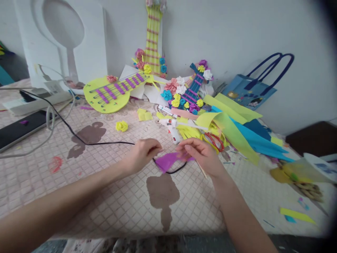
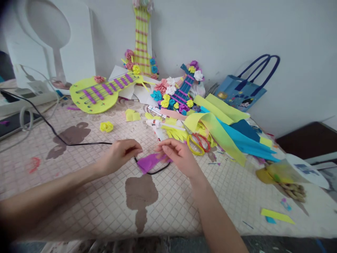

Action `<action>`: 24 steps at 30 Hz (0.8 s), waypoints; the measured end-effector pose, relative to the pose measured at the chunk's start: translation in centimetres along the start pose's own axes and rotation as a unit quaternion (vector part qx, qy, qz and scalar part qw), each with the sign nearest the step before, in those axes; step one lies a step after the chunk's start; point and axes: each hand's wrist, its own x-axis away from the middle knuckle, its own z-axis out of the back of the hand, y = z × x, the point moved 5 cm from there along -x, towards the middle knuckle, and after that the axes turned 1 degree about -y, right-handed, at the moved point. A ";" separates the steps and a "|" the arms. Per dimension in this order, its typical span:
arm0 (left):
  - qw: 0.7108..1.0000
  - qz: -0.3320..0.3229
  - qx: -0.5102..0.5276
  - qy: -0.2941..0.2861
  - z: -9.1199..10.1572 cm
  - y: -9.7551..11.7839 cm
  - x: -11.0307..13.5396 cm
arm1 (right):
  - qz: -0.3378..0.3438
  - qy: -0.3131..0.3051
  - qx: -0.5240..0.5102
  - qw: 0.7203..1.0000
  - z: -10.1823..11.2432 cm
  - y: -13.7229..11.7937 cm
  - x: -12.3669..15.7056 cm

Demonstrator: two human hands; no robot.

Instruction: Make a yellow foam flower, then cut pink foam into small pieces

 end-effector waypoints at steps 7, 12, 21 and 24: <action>0.987 0.046 -0.136 0.073 3.6 -1.3 -0.3 | -0.010 0.087 0.341 0.936 4.8 0.7 -0.2; 0.986 -0.112 -0.092 -0.079 0.5 0.6 0.2 | -0.013 -0.046 0.400 0.915 3.8 2.0 -0.4; 0.980 -0.133 -0.027 -0.149 -2.8 0.5 0.9 | -0.003 -0.089 0.418 0.904 2.7 1.9 -0.4; 0.990 -0.054 0.058 -0.113 -1.6 0.0 0.4 | 0.000 -0.065 0.358 0.932 2.7 1.0 -0.4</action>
